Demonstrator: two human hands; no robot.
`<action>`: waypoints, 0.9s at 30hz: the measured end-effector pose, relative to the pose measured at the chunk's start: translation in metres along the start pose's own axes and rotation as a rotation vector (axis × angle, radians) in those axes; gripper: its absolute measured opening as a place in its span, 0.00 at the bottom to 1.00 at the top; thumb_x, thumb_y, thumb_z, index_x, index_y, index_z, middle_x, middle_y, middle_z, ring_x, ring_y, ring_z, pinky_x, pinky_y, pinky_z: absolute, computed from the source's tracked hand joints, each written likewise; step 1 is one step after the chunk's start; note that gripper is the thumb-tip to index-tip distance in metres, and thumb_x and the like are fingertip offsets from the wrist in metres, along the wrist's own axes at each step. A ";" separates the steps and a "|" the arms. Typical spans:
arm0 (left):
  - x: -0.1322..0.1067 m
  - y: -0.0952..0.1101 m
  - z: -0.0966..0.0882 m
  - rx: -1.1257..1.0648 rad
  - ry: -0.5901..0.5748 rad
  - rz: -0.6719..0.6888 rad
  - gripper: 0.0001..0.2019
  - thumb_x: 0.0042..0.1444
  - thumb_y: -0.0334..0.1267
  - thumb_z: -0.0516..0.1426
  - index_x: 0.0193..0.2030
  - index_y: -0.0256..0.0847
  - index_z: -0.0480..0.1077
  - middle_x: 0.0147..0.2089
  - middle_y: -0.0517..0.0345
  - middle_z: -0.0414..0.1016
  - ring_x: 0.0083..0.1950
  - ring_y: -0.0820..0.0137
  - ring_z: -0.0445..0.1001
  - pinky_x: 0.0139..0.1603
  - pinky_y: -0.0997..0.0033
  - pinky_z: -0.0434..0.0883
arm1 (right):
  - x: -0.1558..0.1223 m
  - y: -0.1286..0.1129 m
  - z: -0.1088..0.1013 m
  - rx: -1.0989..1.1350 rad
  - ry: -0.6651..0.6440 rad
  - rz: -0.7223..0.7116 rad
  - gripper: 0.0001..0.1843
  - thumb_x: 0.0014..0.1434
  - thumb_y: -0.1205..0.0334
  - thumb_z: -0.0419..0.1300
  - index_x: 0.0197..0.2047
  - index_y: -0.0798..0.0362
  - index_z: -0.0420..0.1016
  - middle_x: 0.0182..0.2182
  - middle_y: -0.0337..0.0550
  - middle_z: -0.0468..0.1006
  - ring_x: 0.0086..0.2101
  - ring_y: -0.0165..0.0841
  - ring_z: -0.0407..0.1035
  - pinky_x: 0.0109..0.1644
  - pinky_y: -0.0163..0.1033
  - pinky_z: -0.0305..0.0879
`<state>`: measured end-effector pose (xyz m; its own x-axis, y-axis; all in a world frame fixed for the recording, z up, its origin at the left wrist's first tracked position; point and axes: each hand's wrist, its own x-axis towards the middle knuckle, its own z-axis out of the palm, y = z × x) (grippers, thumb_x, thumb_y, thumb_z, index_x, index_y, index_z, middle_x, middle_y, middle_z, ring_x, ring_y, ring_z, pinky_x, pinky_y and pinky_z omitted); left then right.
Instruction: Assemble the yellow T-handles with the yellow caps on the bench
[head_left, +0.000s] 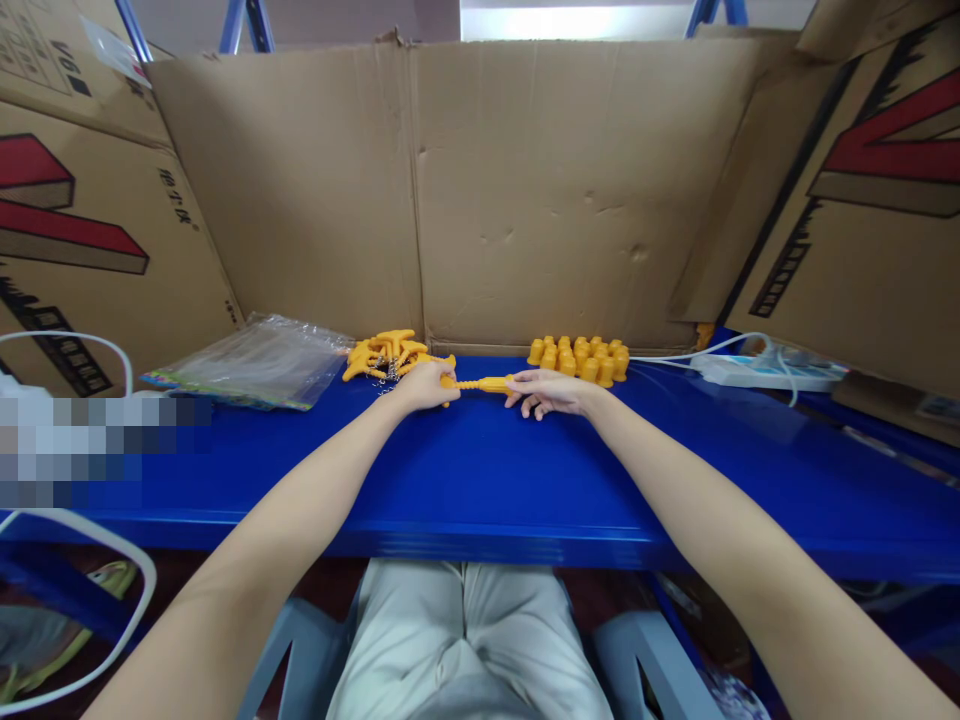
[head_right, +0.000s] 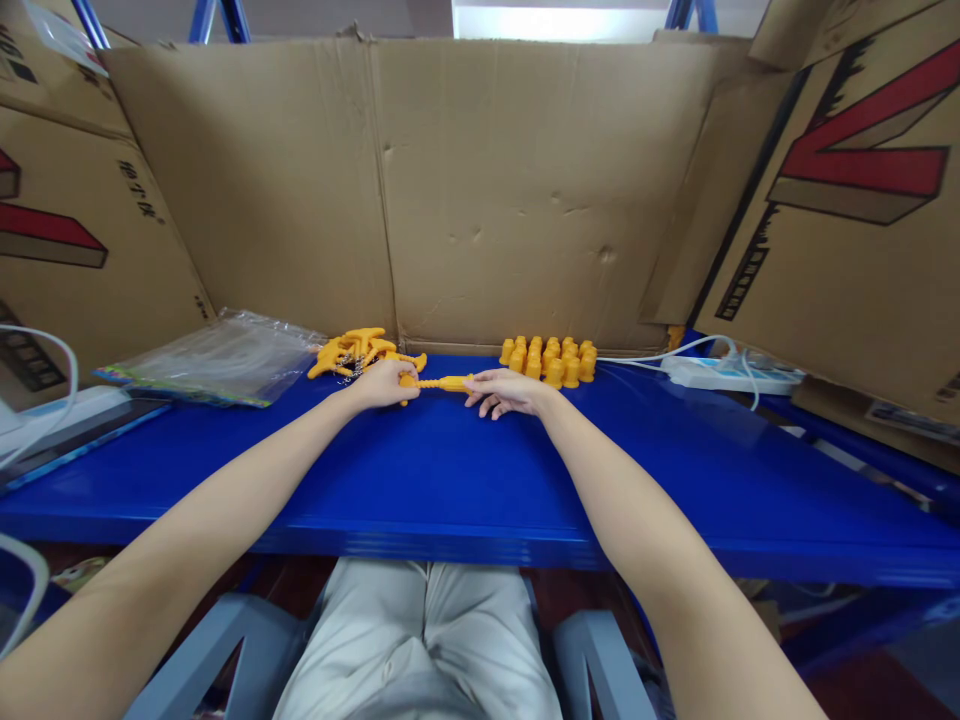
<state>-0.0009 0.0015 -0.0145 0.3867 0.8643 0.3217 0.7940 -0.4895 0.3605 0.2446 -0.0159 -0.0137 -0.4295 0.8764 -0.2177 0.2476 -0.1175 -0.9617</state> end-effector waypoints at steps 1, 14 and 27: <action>0.000 0.000 0.000 0.006 0.006 0.000 0.06 0.43 0.36 0.57 0.30 0.39 0.71 0.22 0.62 0.73 0.26 0.71 0.70 0.29 0.73 0.63 | -0.001 0.001 0.000 0.005 0.000 -0.014 0.13 0.60 0.61 0.63 0.45 0.54 0.65 0.31 0.41 0.80 0.21 0.25 0.71 0.19 0.27 0.66; 0.001 -0.003 0.000 0.027 0.008 0.042 0.10 0.43 0.43 0.61 0.29 0.41 0.69 0.25 0.61 0.73 0.28 0.70 0.71 0.29 0.74 0.62 | 0.001 0.001 0.000 0.032 0.014 -0.001 0.09 0.61 0.60 0.61 0.41 0.55 0.67 0.28 0.40 0.79 0.19 0.23 0.69 0.18 0.26 0.66; -0.001 0.001 -0.001 0.108 -0.019 0.036 0.15 0.47 0.52 0.60 0.31 0.41 0.68 0.27 0.57 0.75 0.31 0.66 0.73 0.31 0.71 0.63 | 0.001 0.001 0.000 0.017 0.056 0.001 0.11 0.64 0.58 0.57 0.35 0.57 0.68 0.25 0.43 0.78 0.18 0.25 0.70 0.18 0.28 0.67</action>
<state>-0.0010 -0.0004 -0.0134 0.4237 0.8492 0.3152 0.8253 -0.5054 0.2520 0.2439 -0.0149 -0.0148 -0.3795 0.9011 -0.2098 0.2334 -0.1262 -0.9642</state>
